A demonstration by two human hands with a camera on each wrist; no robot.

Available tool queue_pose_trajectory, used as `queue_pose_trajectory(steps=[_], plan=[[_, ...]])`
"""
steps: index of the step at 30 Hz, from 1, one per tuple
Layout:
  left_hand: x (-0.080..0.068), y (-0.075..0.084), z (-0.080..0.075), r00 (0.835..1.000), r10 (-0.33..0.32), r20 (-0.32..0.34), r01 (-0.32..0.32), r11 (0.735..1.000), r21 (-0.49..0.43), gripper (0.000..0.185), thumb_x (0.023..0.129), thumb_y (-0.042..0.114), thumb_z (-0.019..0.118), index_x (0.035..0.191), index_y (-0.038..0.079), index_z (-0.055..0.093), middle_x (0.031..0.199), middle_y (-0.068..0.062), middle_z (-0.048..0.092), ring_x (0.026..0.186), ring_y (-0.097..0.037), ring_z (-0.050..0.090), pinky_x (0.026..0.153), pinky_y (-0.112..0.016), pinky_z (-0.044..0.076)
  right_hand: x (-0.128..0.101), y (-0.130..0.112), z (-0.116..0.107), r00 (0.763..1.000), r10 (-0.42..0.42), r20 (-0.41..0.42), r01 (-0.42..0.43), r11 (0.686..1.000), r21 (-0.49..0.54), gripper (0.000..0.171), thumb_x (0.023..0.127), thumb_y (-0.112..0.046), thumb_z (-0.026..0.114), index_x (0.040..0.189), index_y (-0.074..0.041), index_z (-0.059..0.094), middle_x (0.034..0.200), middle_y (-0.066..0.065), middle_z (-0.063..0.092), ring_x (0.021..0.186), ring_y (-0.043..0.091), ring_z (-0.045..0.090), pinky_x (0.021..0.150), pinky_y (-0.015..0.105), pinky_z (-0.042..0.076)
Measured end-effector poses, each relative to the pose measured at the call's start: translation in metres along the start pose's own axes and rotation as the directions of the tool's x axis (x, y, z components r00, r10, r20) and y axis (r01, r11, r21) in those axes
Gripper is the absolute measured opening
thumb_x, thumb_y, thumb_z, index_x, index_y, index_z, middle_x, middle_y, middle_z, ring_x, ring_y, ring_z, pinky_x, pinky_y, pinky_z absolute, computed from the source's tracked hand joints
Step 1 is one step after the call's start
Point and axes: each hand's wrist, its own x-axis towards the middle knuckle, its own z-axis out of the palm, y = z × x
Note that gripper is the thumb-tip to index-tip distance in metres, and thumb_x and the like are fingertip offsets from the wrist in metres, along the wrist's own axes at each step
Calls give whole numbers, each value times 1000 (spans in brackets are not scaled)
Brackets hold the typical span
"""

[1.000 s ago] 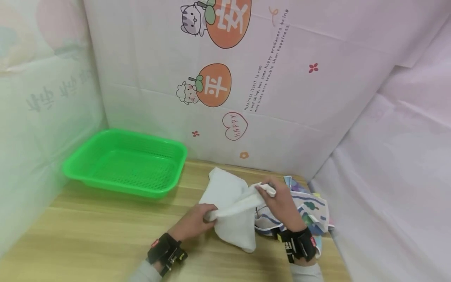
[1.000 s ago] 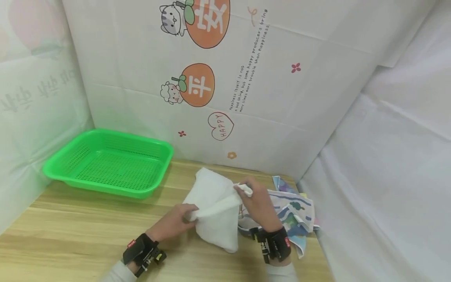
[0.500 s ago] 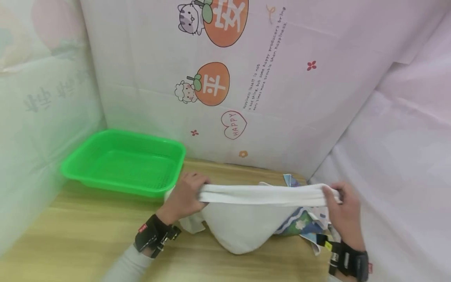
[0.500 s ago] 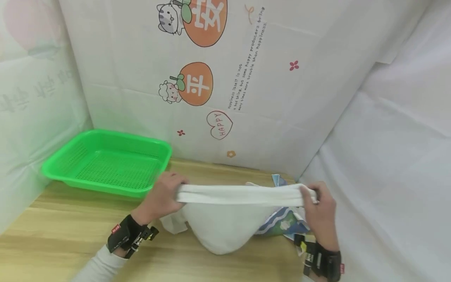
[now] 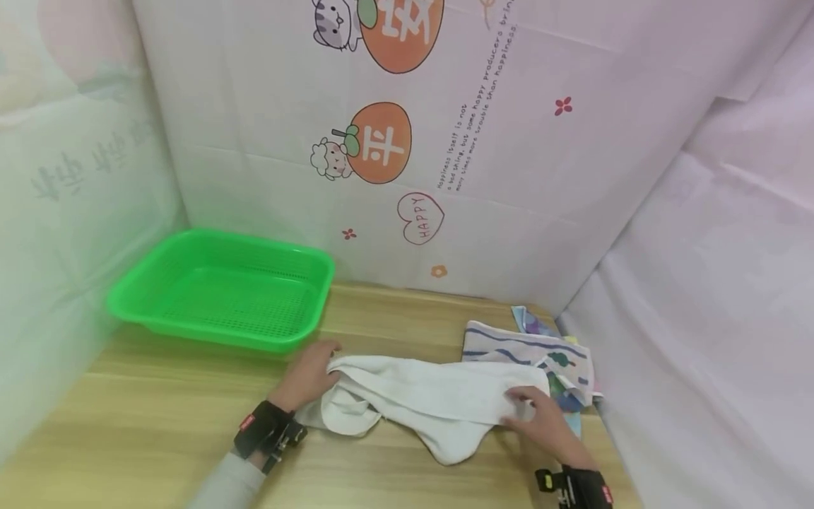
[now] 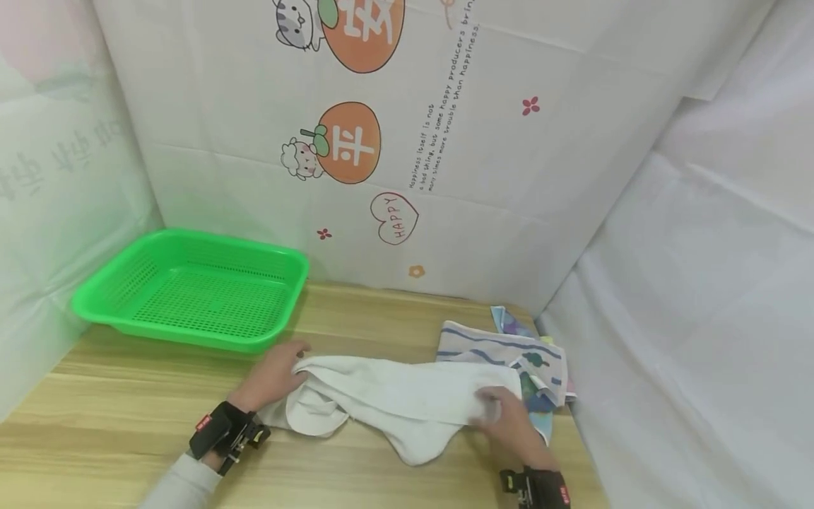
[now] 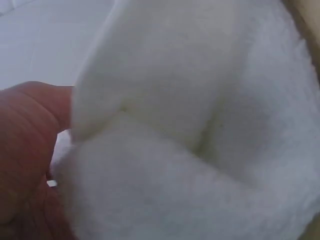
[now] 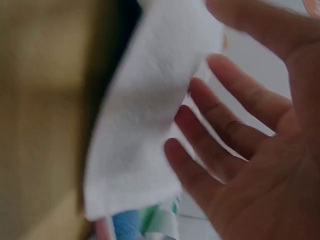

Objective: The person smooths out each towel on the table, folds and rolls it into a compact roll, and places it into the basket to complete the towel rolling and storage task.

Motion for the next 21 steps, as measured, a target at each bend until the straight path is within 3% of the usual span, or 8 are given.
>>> queue_pose_trajectory(steps=[4,8,12,16,17,21], plan=[[-4,7,-9,995,-43,-90,46,999,30,31,83,7,77,113,1,70,107,-16,72,97,-33,67,83,-49,57,-5,0,21,998,19,62,-17,1000,-24,44,64,-3,92,103,-9,72,108,6,69,97,25,64,86,40,55],[0,17,-20,985,-65,-157,65,998,-8,24,88,2,71,112,4,71,106,-14,74,93,-31,69,78,-46,58,-4,6,29,996,46,70,-40,995,-88,30,74,4,84,94,-11,69,97,0,65,88,16,62,80,34,55],[11,29,-31,980,-27,-198,17,999,-50,28,92,0,67,119,4,70,112,-16,74,97,-34,71,82,-49,59,2,7,22,984,101,144,-86,991,-107,18,88,2,73,90,-13,63,89,-4,64,85,13,64,76,31,55],[23,39,-38,978,69,-198,-90,991,-102,31,96,-3,58,126,2,66,119,-18,72,107,-36,69,91,-50,58,1,0,20,976,159,150,-149,986,-76,9,94,-5,68,94,-11,61,91,-3,64,91,17,65,81,35,55],[25,41,-38,978,100,-183,-122,986,-116,31,98,-3,55,127,1,64,120,-18,71,110,-36,68,93,-50,57,-1,-2,22,976,165,144,-156,985,-67,10,94,-11,71,98,-10,62,94,-2,64,94,18,64,83,37,54],[31,46,-39,974,208,-96,-221,963,-156,28,102,3,49,127,3,60,121,-15,69,114,-31,66,97,-46,56,-6,-11,36,972,168,164,-154,983,-95,54,83,-36,84,122,-8,58,109,1,58,104,18,54,90,43,52]])
